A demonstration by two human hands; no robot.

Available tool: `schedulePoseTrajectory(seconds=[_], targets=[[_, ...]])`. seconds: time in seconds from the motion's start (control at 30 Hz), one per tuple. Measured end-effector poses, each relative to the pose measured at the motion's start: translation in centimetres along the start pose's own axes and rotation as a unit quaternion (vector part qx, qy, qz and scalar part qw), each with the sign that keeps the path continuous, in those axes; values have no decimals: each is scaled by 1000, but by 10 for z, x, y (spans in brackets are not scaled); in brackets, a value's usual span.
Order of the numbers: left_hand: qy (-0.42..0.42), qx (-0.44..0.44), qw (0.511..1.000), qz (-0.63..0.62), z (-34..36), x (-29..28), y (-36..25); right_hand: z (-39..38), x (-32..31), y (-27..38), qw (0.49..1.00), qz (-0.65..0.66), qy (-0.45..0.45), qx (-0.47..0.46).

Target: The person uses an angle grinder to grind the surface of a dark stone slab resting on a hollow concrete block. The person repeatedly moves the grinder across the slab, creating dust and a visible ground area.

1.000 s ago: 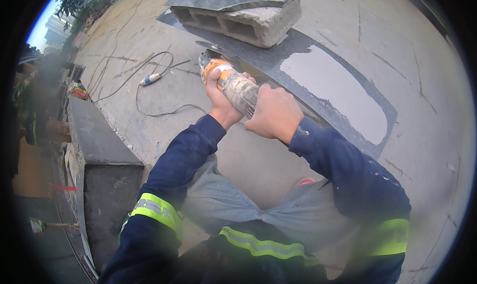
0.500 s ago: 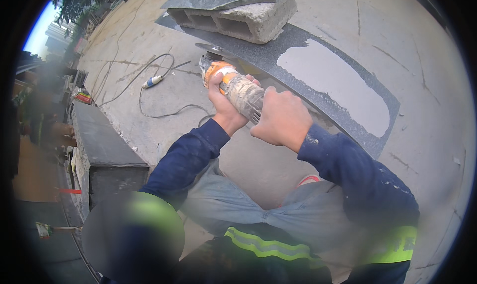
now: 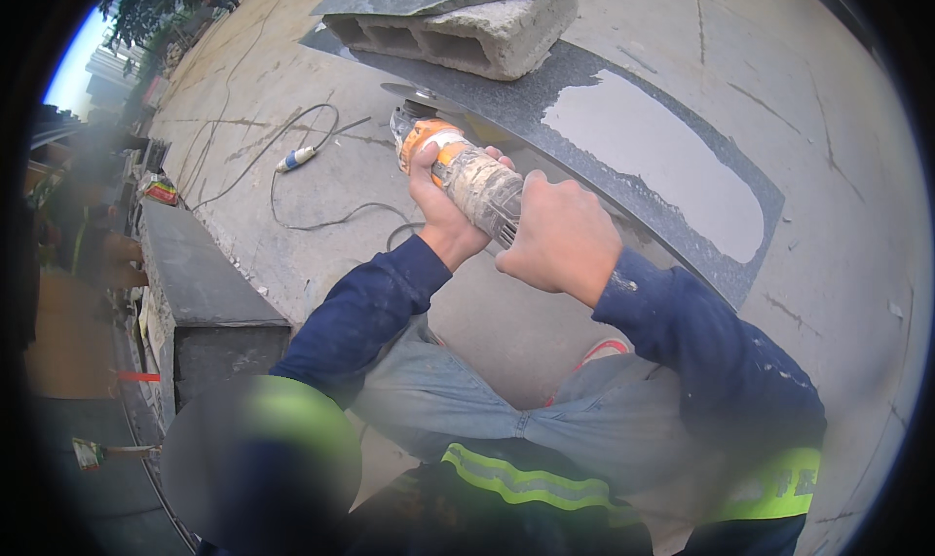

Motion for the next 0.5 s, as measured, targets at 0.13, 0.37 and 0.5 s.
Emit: schedulePoseTrajectory(seconds=[0.13,0.37,0.5], targets=[[5,-12,1000,-18,0,-2,4,-4,-1,-1,1000,-1,-2,-1],[6,-11,1000,-22,0,-1,4,-4,-3,1,999,20,-33,-29],[-6,-1,1000,-18,0,-1,-1,4,-2,1,998,44,-16,-36]])
Point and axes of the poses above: each hand's wrist, its own z-axis towards the middle knuckle, its own x-axis out of the palm, y = z × x, the point moved 10 cm from there along z, towards the middle knuckle, and after that the axes turned 2 degrees about -x, right-handed, at the moved point
